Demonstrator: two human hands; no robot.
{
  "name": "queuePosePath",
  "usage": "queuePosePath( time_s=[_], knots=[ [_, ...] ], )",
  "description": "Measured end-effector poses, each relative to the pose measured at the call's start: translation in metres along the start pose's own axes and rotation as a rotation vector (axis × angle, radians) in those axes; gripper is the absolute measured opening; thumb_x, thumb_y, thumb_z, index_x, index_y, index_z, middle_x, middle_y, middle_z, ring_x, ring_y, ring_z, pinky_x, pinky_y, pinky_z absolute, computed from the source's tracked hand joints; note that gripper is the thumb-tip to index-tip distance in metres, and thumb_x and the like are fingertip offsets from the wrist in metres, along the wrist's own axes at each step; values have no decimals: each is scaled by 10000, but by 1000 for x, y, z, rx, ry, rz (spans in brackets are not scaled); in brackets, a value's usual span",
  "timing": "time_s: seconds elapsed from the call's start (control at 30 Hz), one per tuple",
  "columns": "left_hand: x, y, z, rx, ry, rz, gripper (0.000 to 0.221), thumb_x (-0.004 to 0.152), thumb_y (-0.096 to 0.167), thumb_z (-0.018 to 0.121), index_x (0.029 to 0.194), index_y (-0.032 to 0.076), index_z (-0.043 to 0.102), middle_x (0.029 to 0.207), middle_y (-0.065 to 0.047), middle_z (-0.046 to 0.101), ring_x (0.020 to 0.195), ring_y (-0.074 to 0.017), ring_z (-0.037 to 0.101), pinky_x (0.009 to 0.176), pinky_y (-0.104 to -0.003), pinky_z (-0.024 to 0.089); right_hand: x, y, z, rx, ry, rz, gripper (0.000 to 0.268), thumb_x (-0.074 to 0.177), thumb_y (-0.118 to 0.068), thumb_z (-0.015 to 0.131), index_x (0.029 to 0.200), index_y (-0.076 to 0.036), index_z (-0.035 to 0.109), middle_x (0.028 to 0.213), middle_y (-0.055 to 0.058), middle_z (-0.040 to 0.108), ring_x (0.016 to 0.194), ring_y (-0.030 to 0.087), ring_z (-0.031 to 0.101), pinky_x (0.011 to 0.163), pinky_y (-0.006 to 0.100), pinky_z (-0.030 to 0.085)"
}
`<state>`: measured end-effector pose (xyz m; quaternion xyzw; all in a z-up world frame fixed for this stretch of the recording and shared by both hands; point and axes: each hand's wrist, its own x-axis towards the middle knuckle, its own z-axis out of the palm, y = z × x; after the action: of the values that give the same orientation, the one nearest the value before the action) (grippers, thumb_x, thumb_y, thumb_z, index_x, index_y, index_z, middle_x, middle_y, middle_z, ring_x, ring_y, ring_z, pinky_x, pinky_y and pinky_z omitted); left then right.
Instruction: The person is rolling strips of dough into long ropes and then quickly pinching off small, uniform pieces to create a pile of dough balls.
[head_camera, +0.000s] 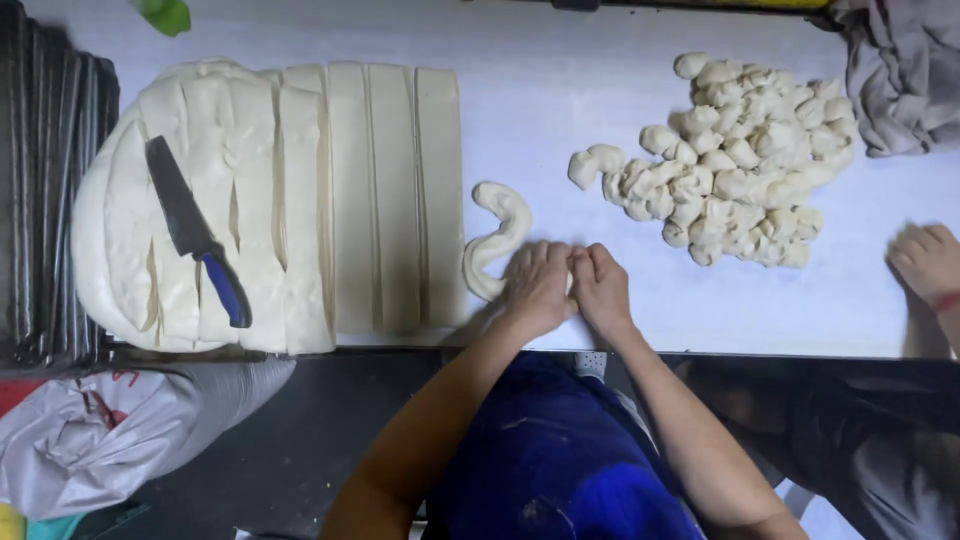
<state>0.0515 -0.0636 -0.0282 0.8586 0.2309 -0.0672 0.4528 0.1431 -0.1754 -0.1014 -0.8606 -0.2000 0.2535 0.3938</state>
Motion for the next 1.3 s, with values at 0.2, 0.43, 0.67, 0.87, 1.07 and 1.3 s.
queuePosePath(
  time_s=[0.2,0.43,0.67,0.87,1.07,1.3],
  knots=[
    [43,4,32,-7,-88,-11,444,868,186,596,1267,-7,583,1215,-228,678,1239,-412,616,1067,-534,452,21,11,-45,-287,-26,29,373,1058,-426,504,975,-112,687,902,225,720,1002,448,691,808,553,540],
    [54,13,-2,140,-121,-177,304,952,241,529,1103,70,730,1057,-186,756,1073,-396,714,879,-561,557,-52,-69,-78,-12,-389,0,240,858,-267,712,1051,-130,748,823,106,688,831,242,637,708,376,543],
    [-1,-24,4,261,-9,-7,319,908,202,663,1165,17,618,1120,-175,646,1162,-381,632,990,-516,516,-25,-52,-37,33,-31,-47,549,1099,-457,443,1305,15,632,1223,331,628,1237,495,559,996,579,476],
    [-13,-4,0,67,-19,-61,408,920,136,578,1284,-12,468,1216,-234,585,1257,-448,551,1053,-580,455,-5,-10,9,-107,-110,9,358,1082,-313,446,1080,-32,667,940,264,688,998,439,686,828,526,541],
    [45,-16,23,313,-159,32,246,849,195,606,1011,76,748,965,-140,777,991,-343,756,872,-518,565,50,92,-18,-161,-196,109,324,972,-310,512,974,-72,731,724,175,674,571,275,652,352,373,524],
    [26,-10,1,216,-131,-81,478,902,274,689,1262,-3,541,1258,-287,630,1209,-480,628,991,-642,487,-42,-40,-77,133,-240,45,418,928,-292,709,1227,-1,721,944,162,729,893,274,659,726,416,545]
  ],
)
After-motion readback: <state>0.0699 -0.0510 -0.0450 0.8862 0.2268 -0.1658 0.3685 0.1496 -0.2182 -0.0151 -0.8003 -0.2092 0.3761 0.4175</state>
